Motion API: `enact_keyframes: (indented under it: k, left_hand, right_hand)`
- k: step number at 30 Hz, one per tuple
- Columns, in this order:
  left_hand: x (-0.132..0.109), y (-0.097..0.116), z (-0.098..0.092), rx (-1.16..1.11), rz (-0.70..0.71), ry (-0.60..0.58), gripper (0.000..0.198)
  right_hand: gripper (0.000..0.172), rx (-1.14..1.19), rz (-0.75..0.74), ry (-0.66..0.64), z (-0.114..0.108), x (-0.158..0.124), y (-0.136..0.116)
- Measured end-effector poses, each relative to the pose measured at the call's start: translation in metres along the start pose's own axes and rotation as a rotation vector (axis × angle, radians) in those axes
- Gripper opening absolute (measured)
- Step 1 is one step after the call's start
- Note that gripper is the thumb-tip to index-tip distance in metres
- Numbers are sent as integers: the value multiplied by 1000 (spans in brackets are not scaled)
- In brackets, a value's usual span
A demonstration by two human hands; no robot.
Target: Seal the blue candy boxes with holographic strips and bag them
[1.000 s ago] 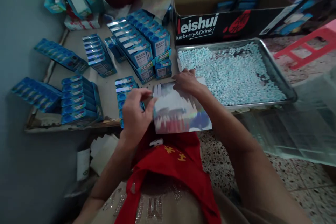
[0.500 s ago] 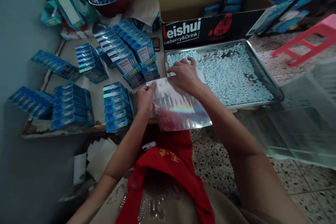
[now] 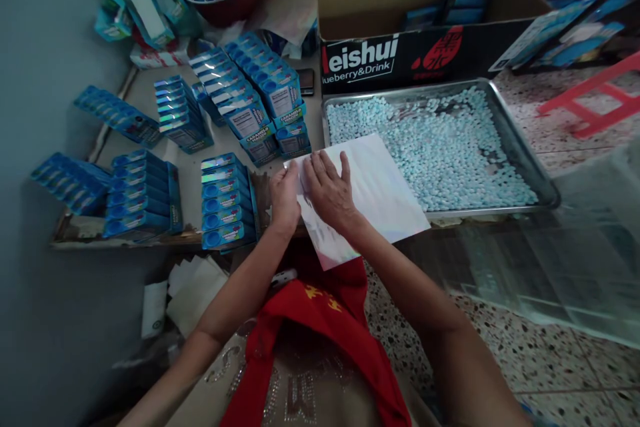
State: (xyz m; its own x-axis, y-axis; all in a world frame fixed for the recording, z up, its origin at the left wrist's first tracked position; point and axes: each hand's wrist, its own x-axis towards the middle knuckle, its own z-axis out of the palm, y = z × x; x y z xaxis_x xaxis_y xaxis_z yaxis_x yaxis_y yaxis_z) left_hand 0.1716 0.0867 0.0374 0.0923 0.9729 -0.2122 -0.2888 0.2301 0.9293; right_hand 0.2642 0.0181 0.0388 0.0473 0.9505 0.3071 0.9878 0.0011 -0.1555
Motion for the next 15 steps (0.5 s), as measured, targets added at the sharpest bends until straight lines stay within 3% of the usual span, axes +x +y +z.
enact_keyframes:
  k: [6, 9, 12, 15]
  left_hand:
    - [7, -3, -9, 141, 7, 25, 35]
    - [19, -15, -8, 229, 71, 67, 36]
    - [29, -25, -7, 367, 112, 100, 35]
    - [24, -22, -11, 442, 163, 81, 16]
  right_hand:
    - [40, 56, 25, 30, -21, -7, 1]
    - [35, 16, 41, 44, -50, -10, -5]
    - [27, 59, 105, 138, -84, -9, -10]
    - [13, 276, 259, 157, -110, -1, -10]
